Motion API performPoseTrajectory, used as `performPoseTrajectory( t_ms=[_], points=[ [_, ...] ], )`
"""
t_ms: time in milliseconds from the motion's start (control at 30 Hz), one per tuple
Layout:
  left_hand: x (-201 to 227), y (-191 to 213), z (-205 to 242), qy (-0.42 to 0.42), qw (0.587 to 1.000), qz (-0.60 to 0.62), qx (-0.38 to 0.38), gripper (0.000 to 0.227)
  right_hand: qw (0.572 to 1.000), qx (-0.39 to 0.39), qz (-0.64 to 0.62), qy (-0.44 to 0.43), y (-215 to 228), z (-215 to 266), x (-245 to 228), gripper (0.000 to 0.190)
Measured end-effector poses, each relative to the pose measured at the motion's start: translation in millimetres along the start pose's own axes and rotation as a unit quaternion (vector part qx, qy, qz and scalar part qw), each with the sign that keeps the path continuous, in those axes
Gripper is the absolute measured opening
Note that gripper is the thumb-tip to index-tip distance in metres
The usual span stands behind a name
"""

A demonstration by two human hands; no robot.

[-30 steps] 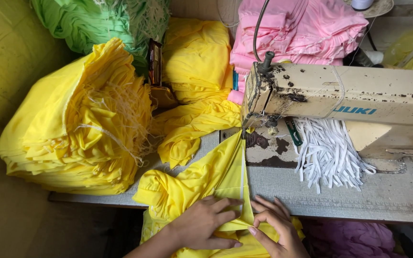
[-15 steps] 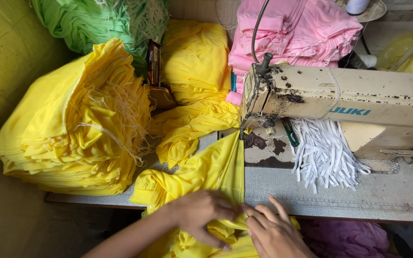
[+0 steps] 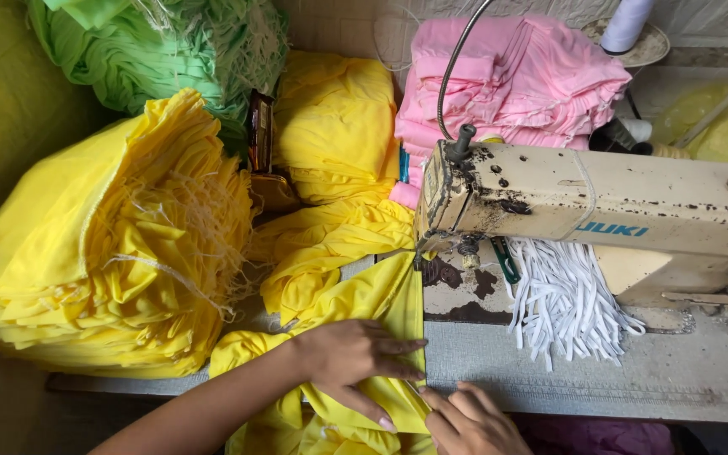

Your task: Preparing and trimming yellow fabric pieces and elastic bands at a sewing workstation.

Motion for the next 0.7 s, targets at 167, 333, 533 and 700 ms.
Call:
performPoseTrajectory(
  t_ms=[167,333,533,700],
  points=[
    [-19,-4,3,0.015,1.0,-0.014,-0.023,0.081,0.997,-0.062,-0.024,-0.034,-2,-12,14,0.013],
    [-41,-1,0,0.03,0.999,-0.032,-0.033,0.081,0.998,-0.047,-0.028,-0.032,11,-37,23,0.016],
    [-70,-7,-2,0.064,0.994,-0.073,-0.055,0.083,0.984,-0.111,-0.057,-0.127,11,-58,47,0.018],
    [-87,-8,-4,0.108,0.988,-0.109,-0.029,0.085,0.978,-0.117,-0.065,-0.157,7,-71,69,0.022]
  ],
)
Point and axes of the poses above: each hand's wrist, its own z-axis away from the middle knuckle, its own y-axis out of the back of the hand, x = y × z, the point moved 6 cm from there along -z, towards the middle knuckle, and after that the axes turned 13 degrees about -z, right-handed, at the moved point
